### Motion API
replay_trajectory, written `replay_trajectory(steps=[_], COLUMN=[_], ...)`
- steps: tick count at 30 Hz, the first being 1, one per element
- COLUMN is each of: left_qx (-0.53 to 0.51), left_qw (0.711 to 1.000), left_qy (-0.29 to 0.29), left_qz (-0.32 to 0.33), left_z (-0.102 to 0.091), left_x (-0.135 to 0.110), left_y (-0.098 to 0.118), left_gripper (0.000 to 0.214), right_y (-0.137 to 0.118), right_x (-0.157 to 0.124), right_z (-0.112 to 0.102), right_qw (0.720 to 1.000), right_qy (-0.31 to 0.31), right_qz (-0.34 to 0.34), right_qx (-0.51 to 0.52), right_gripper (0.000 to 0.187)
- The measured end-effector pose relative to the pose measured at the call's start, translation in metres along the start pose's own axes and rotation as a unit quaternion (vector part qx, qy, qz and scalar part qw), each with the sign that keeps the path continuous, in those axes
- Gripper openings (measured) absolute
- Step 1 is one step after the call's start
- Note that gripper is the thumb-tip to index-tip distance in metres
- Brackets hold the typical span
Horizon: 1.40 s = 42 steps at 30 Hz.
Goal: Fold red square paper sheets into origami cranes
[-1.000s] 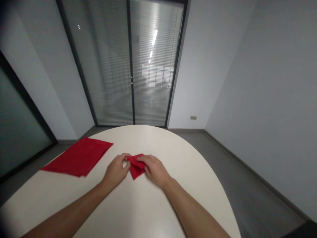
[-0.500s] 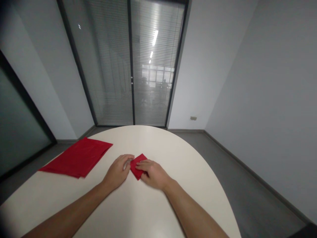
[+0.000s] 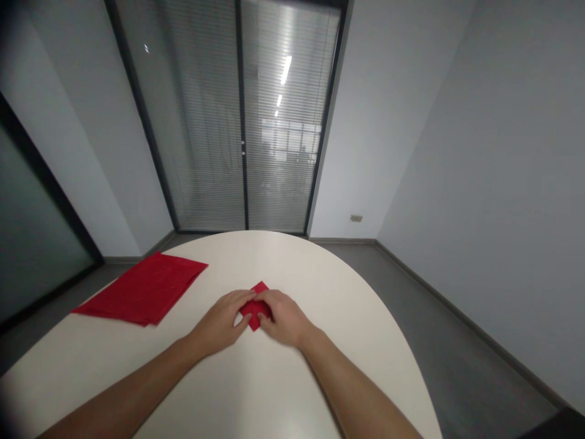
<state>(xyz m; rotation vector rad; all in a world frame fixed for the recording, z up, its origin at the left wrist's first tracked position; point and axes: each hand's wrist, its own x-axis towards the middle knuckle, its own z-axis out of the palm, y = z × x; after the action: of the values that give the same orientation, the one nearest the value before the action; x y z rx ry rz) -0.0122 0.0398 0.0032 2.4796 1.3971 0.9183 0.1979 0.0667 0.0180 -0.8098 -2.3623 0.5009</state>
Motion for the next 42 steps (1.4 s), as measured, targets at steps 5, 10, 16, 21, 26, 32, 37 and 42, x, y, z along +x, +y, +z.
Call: replay_trajectory(steps=[5,10,16,21,26,32,37,42], left_qx=[-0.012,-0.015,-0.001,0.027,0.063,0.115,0.112,0.102], left_qw=[1.000,0.999,0.998,0.997,0.996,0.993,0.993,0.994], left_qy=[-0.016,-0.028,-0.040,-0.049,-0.038,-0.023,-0.024,-0.037], left_qz=[0.020,0.043,0.046,0.058,0.055,0.001,0.006,0.021], left_z=[-0.003,-0.010,-0.012,-0.016,-0.015,-0.006,-0.007,-0.007], left_x=[-0.001,-0.001,-0.001,-0.003,-0.003,-0.005,-0.004,-0.005], left_y=[0.004,0.012,0.015,0.018,0.021,0.018,0.016,0.013], left_gripper=[0.046,0.035,0.038,0.043,0.043,0.047,0.050,0.050], right_y=[-0.003,-0.008,-0.004,-0.004,-0.007,-0.011,-0.010,-0.007], right_x=[0.002,0.001,0.000,-0.002,-0.002,-0.001,-0.004,-0.006], right_z=[-0.002,-0.006,-0.006,-0.005,-0.006,-0.006,-0.003,-0.001], right_qw=[0.999,0.996,0.996,0.987,0.987,0.987,0.978,0.977], right_qy=[0.000,0.007,-0.026,-0.079,-0.065,-0.099,-0.141,-0.140], right_qz=[0.007,0.053,0.038,0.080,0.063,0.049,0.088,0.093], right_qx=[-0.053,-0.068,-0.076,-0.114,-0.132,-0.118,-0.127,-0.129], right_gripper=[0.037,0.024,0.055,0.071,0.066,0.056,0.065,0.072])
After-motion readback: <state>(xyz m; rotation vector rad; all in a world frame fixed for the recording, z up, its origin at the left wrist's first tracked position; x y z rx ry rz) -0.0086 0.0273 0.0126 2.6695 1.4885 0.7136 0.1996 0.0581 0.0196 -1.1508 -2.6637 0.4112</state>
